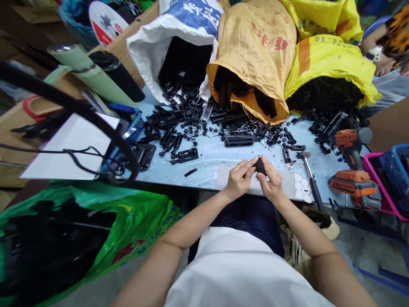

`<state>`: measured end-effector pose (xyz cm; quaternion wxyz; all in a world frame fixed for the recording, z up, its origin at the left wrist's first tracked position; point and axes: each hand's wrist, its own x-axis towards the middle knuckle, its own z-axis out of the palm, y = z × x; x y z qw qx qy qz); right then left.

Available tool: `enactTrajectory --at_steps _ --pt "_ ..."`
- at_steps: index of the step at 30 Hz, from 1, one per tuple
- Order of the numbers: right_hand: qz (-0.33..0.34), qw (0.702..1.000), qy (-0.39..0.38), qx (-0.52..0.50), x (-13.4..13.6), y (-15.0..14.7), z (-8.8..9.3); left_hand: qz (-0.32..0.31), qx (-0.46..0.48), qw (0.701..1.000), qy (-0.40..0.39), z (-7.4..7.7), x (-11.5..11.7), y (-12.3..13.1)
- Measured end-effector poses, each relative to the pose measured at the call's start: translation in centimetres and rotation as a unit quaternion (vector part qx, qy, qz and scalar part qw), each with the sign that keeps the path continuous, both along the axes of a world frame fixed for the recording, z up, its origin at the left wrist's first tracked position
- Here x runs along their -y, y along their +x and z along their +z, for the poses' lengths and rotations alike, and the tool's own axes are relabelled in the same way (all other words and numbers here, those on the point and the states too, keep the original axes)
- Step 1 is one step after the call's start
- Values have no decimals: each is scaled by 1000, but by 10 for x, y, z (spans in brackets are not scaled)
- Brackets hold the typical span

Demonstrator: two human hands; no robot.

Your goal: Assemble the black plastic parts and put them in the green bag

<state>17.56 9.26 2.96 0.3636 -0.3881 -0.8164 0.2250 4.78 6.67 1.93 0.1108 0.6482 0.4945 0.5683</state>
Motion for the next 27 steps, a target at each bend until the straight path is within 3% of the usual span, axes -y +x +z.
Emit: enactTrajectory --at_steps 4,7,9,12,14,16,19,22,24,27 --pt "-20 999 26 3 2 0 2 -28 15 999 27 9 -4 -8" --pt "-22 999 24 -17 2 -5 -4 -42 23 999 11 7 -7 -8" --pt "-8 1000 -11 -16 0 -7 -12 -42 26 998 -41 -3 -6 -8" --pt "41 994 -83 56 -16 -3 -25 10 42 983 -177 -25 1 -9" --pt "58 985 -101 128 -39 6 -29 49 0 967 -252 -35 6 -13" --pt "17 977 -101 186 -72 19 -28 46 -112 953 -276 -37 8 -18" --pt "-124 953 -103 255 -127 38 -19 -65 -310 914 -253 -28 0 -23" --pt "-213 914 -113 327 -174 52 -9 -161 -428 854 -250 -15 -15 -21" --pt "-242 890 -122 367 -198 58 -4 -173 -470 825 -260 -8 -20 -18" --pt "-284 863 -142 393 -225 64 1 -150 -496 809 -277 -1 -17 -18"
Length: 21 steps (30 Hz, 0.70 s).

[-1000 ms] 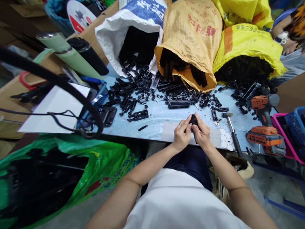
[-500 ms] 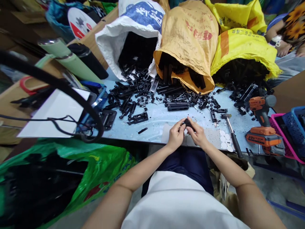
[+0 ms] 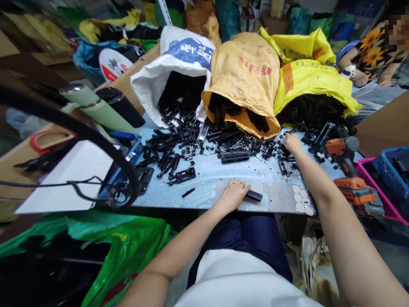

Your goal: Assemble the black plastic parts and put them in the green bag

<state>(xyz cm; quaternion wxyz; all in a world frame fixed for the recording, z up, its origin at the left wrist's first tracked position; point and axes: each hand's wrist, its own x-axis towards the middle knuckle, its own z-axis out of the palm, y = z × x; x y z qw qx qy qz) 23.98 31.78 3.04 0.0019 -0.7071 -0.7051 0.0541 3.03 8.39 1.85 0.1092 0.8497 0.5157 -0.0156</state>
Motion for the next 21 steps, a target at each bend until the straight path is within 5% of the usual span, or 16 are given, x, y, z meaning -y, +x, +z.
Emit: enactTrajectory --at_steps 7,14,16,18,21 --pt "-139 988 -23 -64 -31 6 8 95 -13 995 32 -5 13 1" --pt "-170 978 6 -125 8 50 26 128 107 986 15 -26 18 -6" --pt "-194 948 10 -252 34 61 30 138 208 968 24 -30 18 -8" --pt "-194 886 -21 -420 67 67 32 165 328 930 27 -32 14 -8" --pt "-107 799 -145 -573 122 64 30 231 512 827 1 -27 1 -5"
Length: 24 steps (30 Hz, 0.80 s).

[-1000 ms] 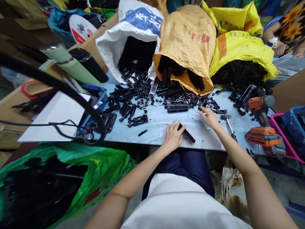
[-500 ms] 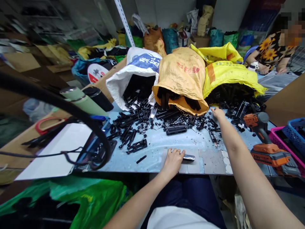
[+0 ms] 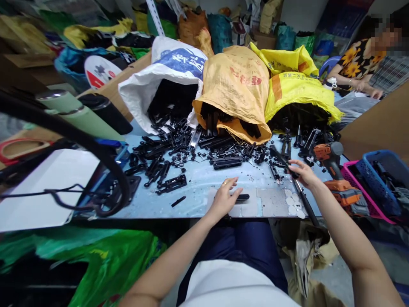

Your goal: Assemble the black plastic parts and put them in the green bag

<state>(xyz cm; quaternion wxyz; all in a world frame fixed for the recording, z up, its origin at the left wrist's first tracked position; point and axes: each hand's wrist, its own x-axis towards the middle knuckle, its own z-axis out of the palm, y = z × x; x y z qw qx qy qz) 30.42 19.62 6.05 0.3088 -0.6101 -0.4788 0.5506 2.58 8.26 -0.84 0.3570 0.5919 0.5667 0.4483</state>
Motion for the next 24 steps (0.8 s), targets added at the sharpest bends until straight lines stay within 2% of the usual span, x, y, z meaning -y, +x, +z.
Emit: enactTrajectory --at_steps 3,6,8,10,12,14,17,20,24 --pt "178 977 -62 -101 51 -15 -5 28 172 984 -41 8 -7 10" --pt "330 935 -89 -98 88 -37 -9 33 194 978 -68 13 1 25" --pt "373 927 -39 -6 101 -49 -11 45 132 989 -39 14 12 33" --pt "373 916 53 137 105 -55 -13 36 33 999 23 14 19 35" --pt "371 881 126 267 104 -53 -15 -2 -94 993 69 13 18 29" --pt "387 835 171 352 100 -48 -17 -68 -222 971 62 13 12 19" --pt "434 762 233 421 97 -44 -20 -191 -360 913 -10 12 0 6" --pt "484 696 267 459 99 -52 -26 -244 -411 877 -41 11 -5 6" --pt "507 652 275 492 102 -67 -34 -260 -417 870 -44 13 -3 11"
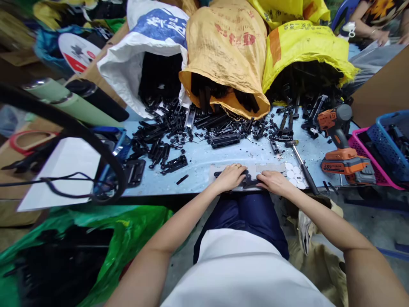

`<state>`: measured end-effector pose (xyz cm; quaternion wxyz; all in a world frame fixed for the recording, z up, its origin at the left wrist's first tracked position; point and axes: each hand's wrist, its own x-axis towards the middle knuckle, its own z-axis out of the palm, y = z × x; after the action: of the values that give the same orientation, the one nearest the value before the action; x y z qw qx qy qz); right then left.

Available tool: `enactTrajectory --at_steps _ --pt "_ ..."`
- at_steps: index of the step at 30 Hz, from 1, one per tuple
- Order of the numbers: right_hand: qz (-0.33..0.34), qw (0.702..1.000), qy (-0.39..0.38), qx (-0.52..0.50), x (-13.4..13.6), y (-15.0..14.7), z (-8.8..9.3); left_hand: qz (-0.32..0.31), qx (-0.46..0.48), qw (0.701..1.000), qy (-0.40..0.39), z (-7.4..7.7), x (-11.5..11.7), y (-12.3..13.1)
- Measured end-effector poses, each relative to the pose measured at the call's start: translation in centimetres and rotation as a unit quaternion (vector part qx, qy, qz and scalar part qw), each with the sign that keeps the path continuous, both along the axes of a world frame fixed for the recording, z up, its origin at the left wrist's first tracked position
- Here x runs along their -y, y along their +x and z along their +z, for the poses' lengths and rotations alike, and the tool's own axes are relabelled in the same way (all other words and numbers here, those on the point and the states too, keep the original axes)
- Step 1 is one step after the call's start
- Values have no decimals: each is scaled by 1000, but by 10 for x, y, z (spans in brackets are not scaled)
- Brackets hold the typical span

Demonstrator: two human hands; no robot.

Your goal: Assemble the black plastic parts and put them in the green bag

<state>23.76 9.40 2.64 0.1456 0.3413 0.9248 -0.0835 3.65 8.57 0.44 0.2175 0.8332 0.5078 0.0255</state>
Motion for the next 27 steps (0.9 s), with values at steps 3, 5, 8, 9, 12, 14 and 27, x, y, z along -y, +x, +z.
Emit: enactTrajectory --at_steps 3,5,8,9,12,14,27 --pt "-7 1000 0 18 2 -6 -3 2 -7 1000 -14 3 0 -1" --pt "-19 999 -6 27 3 -7 -2 1 -4 1000 -18 4 0 -2" --pt "-28 999 -13 36 6 -8 -2 -2 2 1000 -11 5 2 -2" --pt "-29 999 -11 35 7 -8 -3 -4 3 1000 -6 4 3 -3" --pt "-29 999 18 21 10 -9 -2 -2 15 1000 15 0 7 -3" --pt "-22 999 47 5 12 -11 0 16 32 999 41 -4 10 -3" --pt "56 992 103 -42 -3 -12 6 34 74 993 88 -16 14 -6"
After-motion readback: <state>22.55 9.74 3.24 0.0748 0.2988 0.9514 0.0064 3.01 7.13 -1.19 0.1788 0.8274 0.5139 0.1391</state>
